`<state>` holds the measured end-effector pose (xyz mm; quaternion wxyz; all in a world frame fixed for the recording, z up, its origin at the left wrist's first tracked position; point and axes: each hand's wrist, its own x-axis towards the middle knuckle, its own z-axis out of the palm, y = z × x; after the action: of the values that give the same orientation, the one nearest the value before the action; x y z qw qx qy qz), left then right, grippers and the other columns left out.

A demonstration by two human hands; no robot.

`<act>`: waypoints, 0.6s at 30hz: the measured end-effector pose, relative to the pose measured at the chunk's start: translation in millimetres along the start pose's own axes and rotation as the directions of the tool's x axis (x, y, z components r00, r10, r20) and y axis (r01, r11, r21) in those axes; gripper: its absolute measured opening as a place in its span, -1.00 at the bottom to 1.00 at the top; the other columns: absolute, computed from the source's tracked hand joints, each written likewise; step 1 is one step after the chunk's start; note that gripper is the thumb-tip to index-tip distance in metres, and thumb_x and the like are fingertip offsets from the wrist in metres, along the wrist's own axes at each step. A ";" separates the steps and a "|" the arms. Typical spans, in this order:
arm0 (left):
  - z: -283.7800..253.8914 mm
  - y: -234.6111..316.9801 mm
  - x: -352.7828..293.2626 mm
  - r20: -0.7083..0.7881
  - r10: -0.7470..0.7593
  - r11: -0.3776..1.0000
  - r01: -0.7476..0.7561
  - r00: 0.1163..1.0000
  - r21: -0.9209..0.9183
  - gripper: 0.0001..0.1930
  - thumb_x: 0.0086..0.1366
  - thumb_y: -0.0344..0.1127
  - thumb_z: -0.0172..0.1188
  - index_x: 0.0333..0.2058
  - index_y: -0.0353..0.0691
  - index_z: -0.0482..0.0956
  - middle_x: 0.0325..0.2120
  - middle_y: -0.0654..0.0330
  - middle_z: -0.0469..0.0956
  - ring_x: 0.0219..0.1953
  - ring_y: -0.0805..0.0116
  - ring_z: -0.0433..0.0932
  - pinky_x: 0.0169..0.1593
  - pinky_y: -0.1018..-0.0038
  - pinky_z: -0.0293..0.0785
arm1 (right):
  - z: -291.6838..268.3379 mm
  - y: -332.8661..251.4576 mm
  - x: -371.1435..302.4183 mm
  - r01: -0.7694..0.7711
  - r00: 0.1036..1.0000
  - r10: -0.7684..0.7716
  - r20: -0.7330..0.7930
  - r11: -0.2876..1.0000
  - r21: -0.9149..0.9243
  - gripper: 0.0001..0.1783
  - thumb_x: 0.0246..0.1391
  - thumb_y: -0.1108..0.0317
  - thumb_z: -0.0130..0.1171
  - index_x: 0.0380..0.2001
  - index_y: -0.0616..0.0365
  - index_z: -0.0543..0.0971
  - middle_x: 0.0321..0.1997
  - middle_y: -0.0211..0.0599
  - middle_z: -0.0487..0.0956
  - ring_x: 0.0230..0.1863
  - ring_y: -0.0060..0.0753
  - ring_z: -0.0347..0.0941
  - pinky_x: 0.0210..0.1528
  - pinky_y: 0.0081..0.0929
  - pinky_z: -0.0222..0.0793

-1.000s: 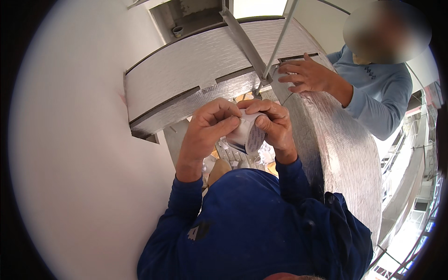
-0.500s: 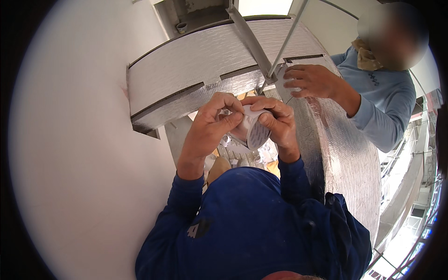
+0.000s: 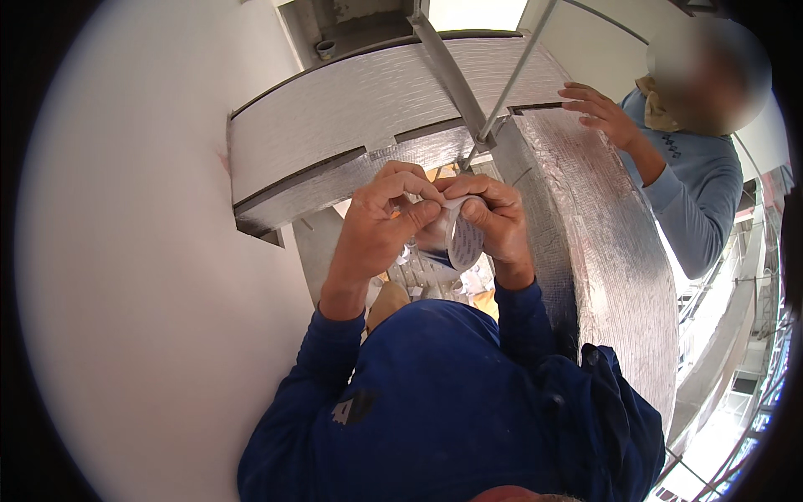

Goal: The person applies silver duct tape to the seams of a large curved metal duct. They repeatedly pull tape from a roll, press it along the seam, and smooth it down. A coworker stands nearby and also handles tape.

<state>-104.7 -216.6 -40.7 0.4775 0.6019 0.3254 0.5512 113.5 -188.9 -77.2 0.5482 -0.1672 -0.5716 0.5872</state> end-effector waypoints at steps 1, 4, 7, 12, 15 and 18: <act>0.1 -0.4 -0.4 -0.005 0.008 1.000 -0.008 1.000 0.003 -0.89 0.36 -0.49 0.45 -0.15 -0.23 0.81 -0.11 0.22 0.62 -0.11 0.46 0.60 -0.05 0.46 0.54 | 0.0 0.8 0.2 0.008 1.000 -0.008 0.004 1.000 -0.015 -0.70 0.38 0.30 0.40 0.03 0.29 0.76 0.13 0.01 0.77 0.16 -0.18 0.71 0.25 -0.23 0.61; 0.8 -0.6 -0.1 0.000 0.009 1.000 -0.009 1.000 -0.001 -0.91 0.39 -0.49 0.41 -0.16 -0.25 0.76 -0.12 0.22 0.63 -0.12 0.45 0.60 -0.04 0.46 0.53 | 0.0 2.5 0.6 0.020 1.000 -0.020 0.001 0.999 -0.026 -0.68 0.39 0.27 0.40 0.03 0.29 0.76 0.12 -0.02 0.77 0.11 -0.24 0.71 0.17 -0.31 0.64; 0.0 1.7 -0.1 0.013 -0.002 0.998 0.001 1.000 0.065 -0.90 0.42 -0.46 0.38 -0.12 -0.25 0.74 -0.15 0.24 0.64 -0.12 0.46 0.60 -0.05 0.45 0.52 | -0.3 2.5 0.2 0.018 1.000 -0.018 -0.001 0.999 -0.038 -0.67 0.39 0.25 0.40 0.04 0.29 0.76 0.12 -0.03 0.77 0.07 -0.29 0.71 0.10 -0.37 0.64; 4.7 5.9 -2.1 -0.030 -0.090 0.996 0.090 0.996 0.024 -0.85 0.42 -0.43 0.38 -0.07 -0.23 0.73 -0.18 0.26 0.68 -0.12 0.44 0.60 -0.05 0.43 0.51 | -0.1 2.2 -0.7 0.024 0.999 -0.025 -0.028 0.999 -0.048 -0.66 0.40 0.25 0.40 0.05 0.30 0.76 0.11 -0.03 0.78 0.01 -0.32 0.71 0.05 -0.38 0.64; 3.0 7.4 0.7 -0.008 -0.032 0.995 0.032 0.999 0.091 -0.84 0.38 -0.43 0.40 -0.08 -0.23 0.75 -0.19 0.25 0.70 -0.12 0.41 0.61 -0.03 0.40 0.51 | -1.2 3.1 -0.4 0.034 0.999 -0.035 -0.029 0.999 -0.041 -0.67 0.40 0.26 0.40 0.05 0.31 0.76 0.11 -0.03 0.78 0.00 -0.32 0.71 0.04 -0.39 0.65; 2.8 7.0 1.7 0.013 0.032 0.989 -0.034 0.999 0.143 -0.87 0.35 -0.43 0.42 -0.14 -0.25 0.77 -0.21 0.23 0.70 -0.12 0.37 0.62 0.00 0.37 0.51 | -0.9 5.0 -0.4 0.016 0.999 -0.017 -0.028 0.999 -0.028 -0.67 0.40 0.28 0.40 0.05 0.32 0.76 0.10 -0.02 0.78 -0.01 -0.32 0.72 0.03 -0.39 0.65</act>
<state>-102.6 -218.0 -33.3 0.4258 0.6427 0.3515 0.5311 112.1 -187.4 -81.9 0.5587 -0.1785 -0.5731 0.5723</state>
